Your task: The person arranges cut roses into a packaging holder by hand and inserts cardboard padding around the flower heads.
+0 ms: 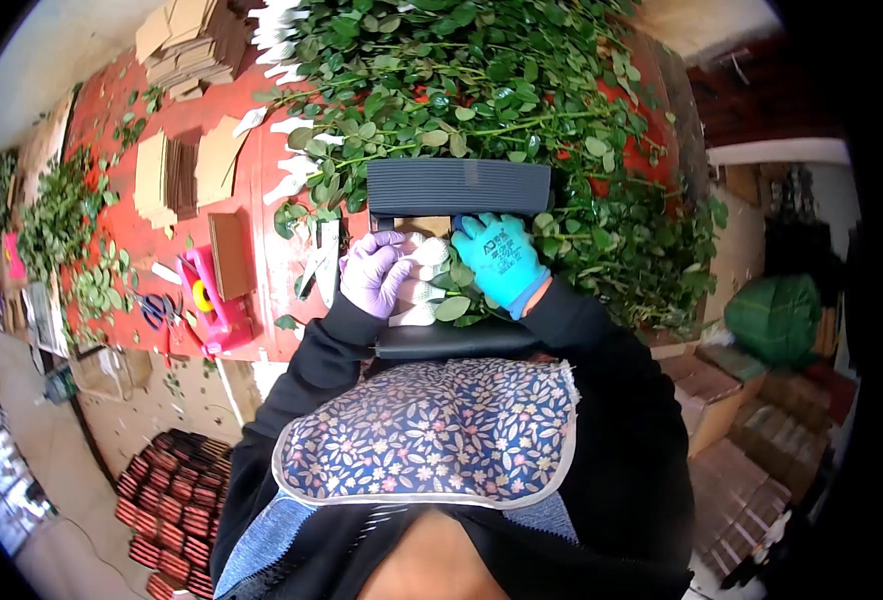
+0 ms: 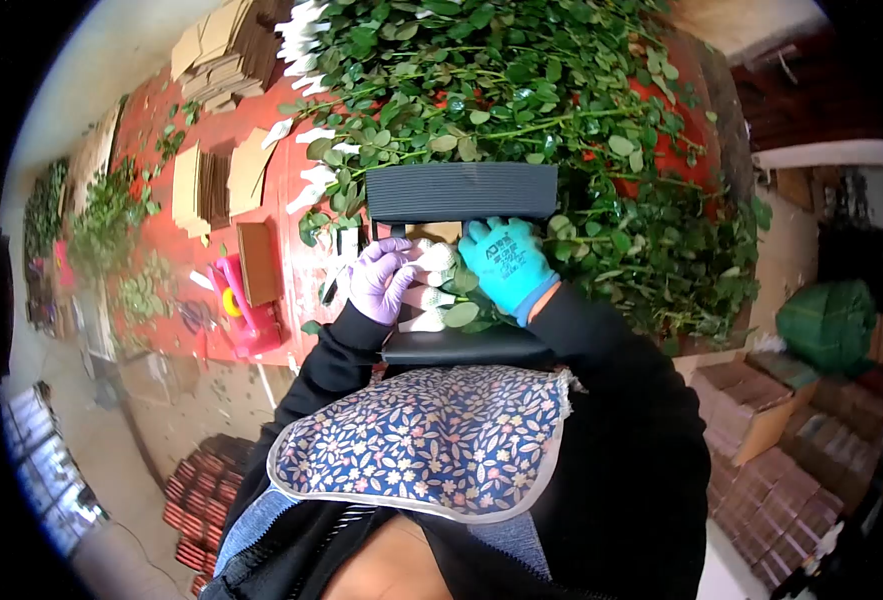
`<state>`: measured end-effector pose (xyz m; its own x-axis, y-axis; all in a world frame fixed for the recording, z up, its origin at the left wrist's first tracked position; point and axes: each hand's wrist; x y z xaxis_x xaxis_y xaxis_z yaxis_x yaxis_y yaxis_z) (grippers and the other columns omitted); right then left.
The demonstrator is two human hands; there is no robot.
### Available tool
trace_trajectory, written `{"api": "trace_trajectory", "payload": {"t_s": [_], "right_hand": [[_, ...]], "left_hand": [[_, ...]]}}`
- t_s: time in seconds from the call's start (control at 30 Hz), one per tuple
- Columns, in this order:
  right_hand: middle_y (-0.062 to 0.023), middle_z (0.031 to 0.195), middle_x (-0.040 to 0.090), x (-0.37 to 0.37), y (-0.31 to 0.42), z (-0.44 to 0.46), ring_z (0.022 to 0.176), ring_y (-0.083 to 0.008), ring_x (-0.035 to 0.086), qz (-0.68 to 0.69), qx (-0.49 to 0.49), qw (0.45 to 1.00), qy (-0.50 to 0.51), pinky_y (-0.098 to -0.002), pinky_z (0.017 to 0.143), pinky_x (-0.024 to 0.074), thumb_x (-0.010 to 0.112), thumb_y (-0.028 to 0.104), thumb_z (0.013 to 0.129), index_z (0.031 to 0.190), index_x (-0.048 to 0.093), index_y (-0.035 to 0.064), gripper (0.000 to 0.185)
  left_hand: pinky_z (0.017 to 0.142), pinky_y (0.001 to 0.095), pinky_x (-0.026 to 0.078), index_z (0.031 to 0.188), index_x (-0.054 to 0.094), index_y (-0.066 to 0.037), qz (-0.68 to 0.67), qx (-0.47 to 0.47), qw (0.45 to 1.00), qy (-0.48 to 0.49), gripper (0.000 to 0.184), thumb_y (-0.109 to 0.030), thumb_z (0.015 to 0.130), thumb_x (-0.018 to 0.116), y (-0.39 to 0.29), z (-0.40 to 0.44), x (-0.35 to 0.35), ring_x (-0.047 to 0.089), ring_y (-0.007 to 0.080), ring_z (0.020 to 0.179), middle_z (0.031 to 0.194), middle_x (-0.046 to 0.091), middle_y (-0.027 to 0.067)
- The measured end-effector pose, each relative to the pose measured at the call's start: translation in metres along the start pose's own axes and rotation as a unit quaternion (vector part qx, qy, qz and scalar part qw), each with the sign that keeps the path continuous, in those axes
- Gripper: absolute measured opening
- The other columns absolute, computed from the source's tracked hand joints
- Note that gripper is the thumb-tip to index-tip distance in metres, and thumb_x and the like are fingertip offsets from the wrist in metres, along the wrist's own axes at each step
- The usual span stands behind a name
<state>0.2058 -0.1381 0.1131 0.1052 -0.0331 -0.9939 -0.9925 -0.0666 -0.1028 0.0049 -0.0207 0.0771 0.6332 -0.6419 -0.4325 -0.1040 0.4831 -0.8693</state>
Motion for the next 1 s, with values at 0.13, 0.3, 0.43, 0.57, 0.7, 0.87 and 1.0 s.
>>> {"api": "trace_trajectory", "payload": {"t_s": [0.13,0.3,0.43,0.57,0.7,0.87,1.0], "right_hand": [[-0.0046,0.104,0.06,0.001,0.002,0.001,0.101,-0.0237,0.06,0.043,0.034,0.998,0.014,-0.0417,0.078,0.0489,0.059,0.019,0.079,0.097,0.064,0.0125,0.02],[-0.0022,0.105,0.06,0.001,0.007,0.002,0.097,-0.023,0.061,0.069,0.039,0.997,0.023,-0.0399,0.075,0.0487,0.06,0.014,0.077,0.102,0.061,0.0158,0.025],[-0.0039,0.107,0.061,0.002,0.005,0.002,0.098,-0.0243,0.061,0.084,0.063,0.994,0.039,-0.0403,0.076,0.0502,0.06,0.012,0.076,0.102,0.062,0.0142,0.026],[-0.0059,0.109,0.061,0.003,-0.007,-0.002,0.098,-0.0262,0.062,0.138,0.067,0.988,-0.014,-0.0412,0.078,0.0521,0.06,0.013,0.077,0.098,0.065,0.0108,0.021],[-0.0057,0.113,0.061,0.003,-0.004,-0.001,0.103,-0.0266,0.06,0.146,0.079,0.986,-0.033,-0.0416,0.081,0.052,0.059,0.011,0.077,0.102,0.066,0.0101,0.026],[-0.0076,0.112,0.062,0.002,-0.005,0.0,0.1,-0.0289,0.061,0.151,0.061,0.985,-0.064,-0.0407,0.079,0.0519,0.06,0.005,0.072,0.103,0.066,0.0101,0.031],[-0.0075,0.112,0.062,-0.006,-0.003,-0.001,0.101,-0.0285,0.061,0.162,0.072,0.984,-0.029,-0.0406,0.08,0.0515,0.06,0.006,0.073,0.102,0.066,0.0087,0.03]], "left_hand": [[0.089,0.0325,0.05,0.086,0.064,0.006,-0.095,-0.017,0.994,-0.041,0.009,0.001,0.09,0.058,-0.009,-0.012,-0.002,0.063,0.0242,0.101,0.114,0.06,0.0151],[0.094,0.0332,0.048,0.098,0.063,0.001,-0.381,-0.139,0.903,-0.141,0.011,-0.004,0.093,0.055,-0.008,-0.025,0.008,0.062,0.0193,0.101,0.11,0.063,0.0113],[0.081,0.0303,0.052,0.093,0.063,-0.004,-0.475,-0.22,0.819,-0.238,0.012,-0.014,0.094,0.057,0.02,-0.035,-0.012,0.059,0.0109,0.08,0.096,0.062,0.0049],[0.052,0.0324,0.052,0.084,0.05,-0.011,-0.408,-0.33,0.826,-0.206,0.014,-0.018,0.093,0.059,0.038,-0.027,-0.042,0.055,0.0118,0.057,0.082,0.059,0.0048],[0.048,0.0224,0.042,0.114,0.058,-0.009,-0.41,-0.296,0.86,-0.073,0.018,-0.012,0.096,0.06,0.055,-0.022,-0.016,0.052,0.0094,0.056,0.078,0.057,0.0007],[0.064,0.0219,0.046,0.103,0.061,-0.006,-0.523,-0.338,0.779,-0.075,0.007,-0.01,0.096,0.062,0.018,-0.004,0.011,0.055,0.0064,0.071,0.084,0.061,-0.0027],[0.055,0.0238,0.044,0.094,0.06,-0.009,-0.445,-0.297,0.827,-0.171,0.007,-0.016,0.097,0.06,0.027,-0.015,0.007,0.053,0.0076,0.064,0.076,0.057,-0.0028]]}}
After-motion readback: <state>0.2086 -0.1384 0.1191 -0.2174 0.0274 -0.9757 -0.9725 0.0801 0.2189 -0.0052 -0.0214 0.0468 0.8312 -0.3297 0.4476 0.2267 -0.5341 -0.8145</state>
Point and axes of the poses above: each hand's wrist, its own z-axis towards the middle knuckle, its own x-axis out of the palm, y = z × x
